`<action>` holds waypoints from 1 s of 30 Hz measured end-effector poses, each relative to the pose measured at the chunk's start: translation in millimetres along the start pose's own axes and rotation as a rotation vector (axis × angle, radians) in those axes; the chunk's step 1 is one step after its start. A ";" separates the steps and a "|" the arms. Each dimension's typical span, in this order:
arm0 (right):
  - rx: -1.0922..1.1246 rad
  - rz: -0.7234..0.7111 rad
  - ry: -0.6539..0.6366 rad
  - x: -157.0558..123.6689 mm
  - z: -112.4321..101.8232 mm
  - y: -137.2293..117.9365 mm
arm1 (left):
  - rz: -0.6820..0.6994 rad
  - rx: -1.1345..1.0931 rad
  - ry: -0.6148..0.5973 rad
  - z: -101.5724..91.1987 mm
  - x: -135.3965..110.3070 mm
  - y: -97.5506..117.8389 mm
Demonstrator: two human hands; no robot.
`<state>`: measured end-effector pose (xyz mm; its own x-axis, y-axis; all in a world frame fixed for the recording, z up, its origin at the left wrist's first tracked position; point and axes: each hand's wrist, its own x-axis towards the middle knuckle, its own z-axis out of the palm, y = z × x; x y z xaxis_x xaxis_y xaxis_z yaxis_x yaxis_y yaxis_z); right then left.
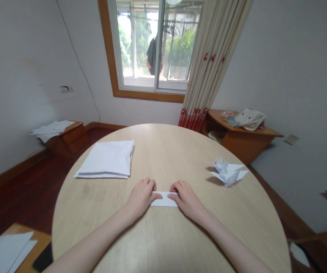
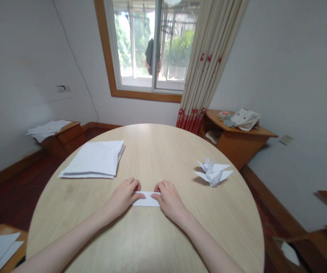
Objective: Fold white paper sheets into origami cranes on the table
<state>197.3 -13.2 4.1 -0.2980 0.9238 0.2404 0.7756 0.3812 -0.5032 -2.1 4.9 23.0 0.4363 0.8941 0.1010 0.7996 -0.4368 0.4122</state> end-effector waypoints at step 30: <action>-0.045 -0.314 0.200 -3.6 -14.0 -10.1 | 0.353 -0.027 0.334 0.8 -4.6 -1.4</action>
<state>198.4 -20.8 20.0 -0.4140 0.7349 0.5372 0.6888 0.6387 -0.3430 -4.9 1.3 21.2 0.5197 0.6763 0.5220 0.6134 -0.7207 0.3231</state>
